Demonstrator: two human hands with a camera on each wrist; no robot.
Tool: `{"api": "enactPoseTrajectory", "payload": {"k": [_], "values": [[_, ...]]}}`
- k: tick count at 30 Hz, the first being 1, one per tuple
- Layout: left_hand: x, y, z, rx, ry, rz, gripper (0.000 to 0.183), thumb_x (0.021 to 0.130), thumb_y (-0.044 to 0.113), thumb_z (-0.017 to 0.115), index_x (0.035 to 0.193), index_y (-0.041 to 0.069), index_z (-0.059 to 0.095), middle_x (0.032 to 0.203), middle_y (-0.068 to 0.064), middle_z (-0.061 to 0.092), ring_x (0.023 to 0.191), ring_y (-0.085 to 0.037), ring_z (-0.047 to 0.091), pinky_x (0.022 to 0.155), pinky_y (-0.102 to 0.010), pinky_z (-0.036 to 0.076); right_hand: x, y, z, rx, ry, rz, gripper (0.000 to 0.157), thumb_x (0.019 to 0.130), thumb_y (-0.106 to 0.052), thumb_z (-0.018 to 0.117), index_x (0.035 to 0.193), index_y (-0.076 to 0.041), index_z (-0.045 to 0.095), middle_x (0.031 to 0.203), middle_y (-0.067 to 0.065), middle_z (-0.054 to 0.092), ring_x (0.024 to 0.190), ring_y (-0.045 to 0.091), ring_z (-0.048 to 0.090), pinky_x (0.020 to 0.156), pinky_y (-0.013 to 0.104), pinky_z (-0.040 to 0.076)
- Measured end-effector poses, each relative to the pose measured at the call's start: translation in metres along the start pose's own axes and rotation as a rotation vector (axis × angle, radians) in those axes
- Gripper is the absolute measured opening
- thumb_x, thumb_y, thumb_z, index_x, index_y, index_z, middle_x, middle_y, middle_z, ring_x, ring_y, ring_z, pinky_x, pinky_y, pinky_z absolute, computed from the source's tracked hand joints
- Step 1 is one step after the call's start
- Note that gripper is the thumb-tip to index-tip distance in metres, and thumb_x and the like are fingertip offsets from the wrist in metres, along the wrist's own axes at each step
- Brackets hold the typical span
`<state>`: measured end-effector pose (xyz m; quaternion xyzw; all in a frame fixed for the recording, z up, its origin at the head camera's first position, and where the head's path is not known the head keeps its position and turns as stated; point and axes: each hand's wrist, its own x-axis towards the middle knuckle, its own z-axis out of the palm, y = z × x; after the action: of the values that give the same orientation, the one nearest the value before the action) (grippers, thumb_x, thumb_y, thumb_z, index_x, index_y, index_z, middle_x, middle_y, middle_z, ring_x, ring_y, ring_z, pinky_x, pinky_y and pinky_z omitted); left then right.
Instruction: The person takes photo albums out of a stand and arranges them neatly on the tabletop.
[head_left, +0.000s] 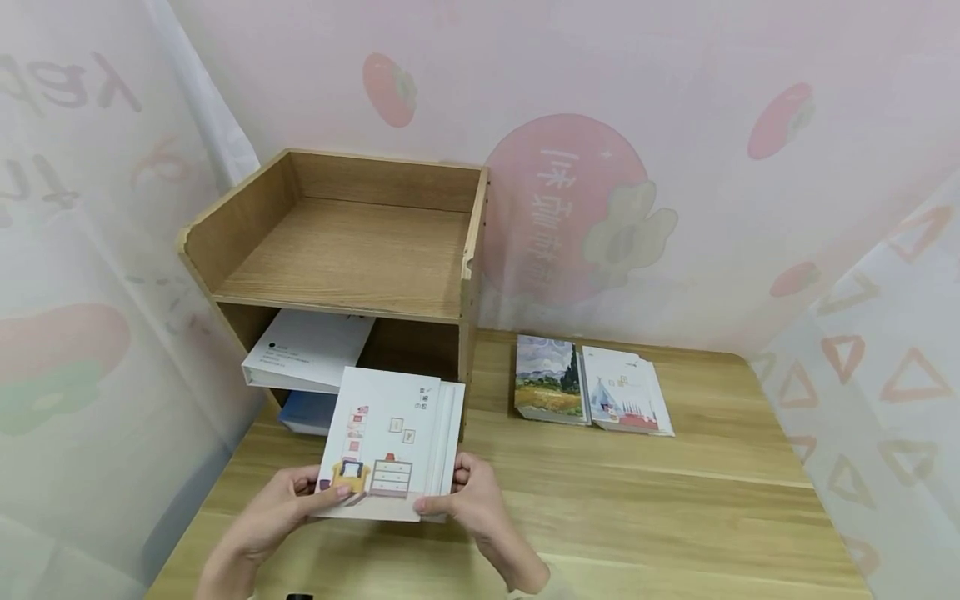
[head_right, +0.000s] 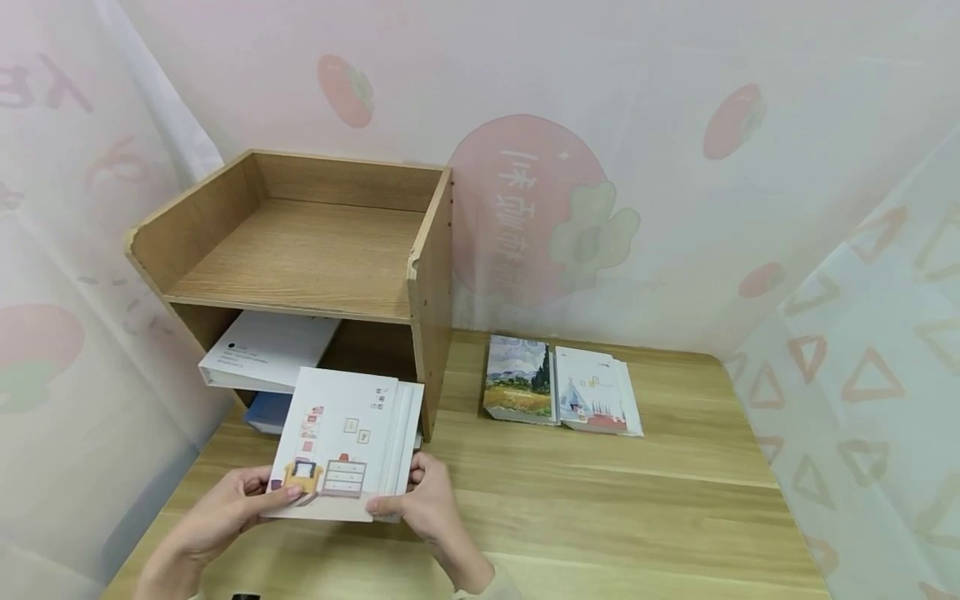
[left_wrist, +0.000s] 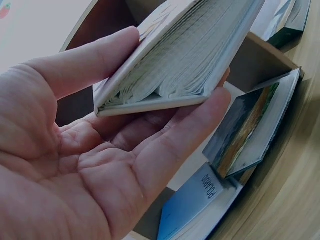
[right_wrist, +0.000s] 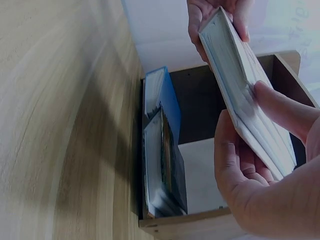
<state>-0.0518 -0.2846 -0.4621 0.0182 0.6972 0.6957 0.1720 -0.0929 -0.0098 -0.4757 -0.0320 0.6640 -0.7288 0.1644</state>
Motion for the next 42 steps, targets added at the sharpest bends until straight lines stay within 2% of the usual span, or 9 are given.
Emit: {"api": "enactPoseTrajectory", "payload": {"k": [11,19,25,30,36,42], "values": [[0.011,-0.003,0.020,-0.045,-0.007,-0.017,0.040,0.095,0.008,0.066,0.124,-0.018,0.055,0.110,-0.020,0.068,0.093,-0.022,0.066,0.079,-0.032,0.056,-0.004,-0.004,-0.024,-0.001,-0.020,0.003,0.046,0.061,0.017,0.083,0.099,0.006,0.060,0.089,0.014,0.070,0.079,0.027,0.069,0.070,0.033,0.059],[0.022,-0.003,0.050,-0.074,-0.006,-0.009,0.043,0.091,0.009,0.071,0.122,-0.017,0.057,0.109,-0.020,0.068,0.094,-0.022,0.065,0.079,-0.031,0.055,-0.012,-0.008,-0.054,0.005,-0.040,-0.002,0.048,0.065,0.015,0.083,0.106,0.009,0.060,0.095,0.018,0.070,0.084,0.029,0.070,0.071,0.032,0.059],[0.028,-0.005,0.066,-0.107,0.008,-0.014,0.041,0.090,0.008,0.072,0.120,-0.016,0.059,0.106,-0.019,0.070,0.092,-0.021,0.066,0.077,-0.030,0.055,-0.015,-0.010,-0.071,-0.002,-0.053,-0.006,0.048,0.066,0.014,0.083,0.107,0.011,0.059,0.094,0.019,0.070,0.083,0.029,0.069,0.071,0.032,0.059],[0.031,-0.006,0.076,-0.125,-0.004,0.001,0.039,0.091,0.007,0.070,0.121,-0.017,0.058,0.106,-0.019,0.069,0.092,-0.021,0.066,0.077,-0.029,0.055,-0.017,-0.009,-0.080,-0.018,-0.042,-0.014,0.050,0.066,0.013,0.083,0.110,0.011,0.059,0.096,0.019,0.070,0.084,0.029,0.069,0.071,0.032,0.059],[0.036,-0.006,0.085,-0.133,-0.005,-0.018,0.040,0.091,0.008,0.072,0.120,-0.016,0.058,0.106,-0.019,0.069,0.091,-0.021,0.066,0.077,-0.030,0.055,-0.022,-0.011,-0.090,-0.017,-0.029,-0.014,0.049,0.069,0.010,0.084,0.111,0.011,0.059,0.097,0.019,0.069,0.085,0.029,0.068,0.071,0.032,0.058],[0.044,-0.006,0.100,-0.141,-0.009,-0.019,0.040,0.090,0.010,0.073,0.119,-0.014,0.060,0.107,-0.020,0.069,0.093,-0.024,0.067,0.079,-0.030,0.055,-0.028,-0.013,-0.103,-0.030,0.022,-0.023,0.050,0.068,0.009,0.085,0.111,0.011,0.059,0.097,0.019,0.069,0.084,0.028,0.067,0.070,0.030,0.057]]}}
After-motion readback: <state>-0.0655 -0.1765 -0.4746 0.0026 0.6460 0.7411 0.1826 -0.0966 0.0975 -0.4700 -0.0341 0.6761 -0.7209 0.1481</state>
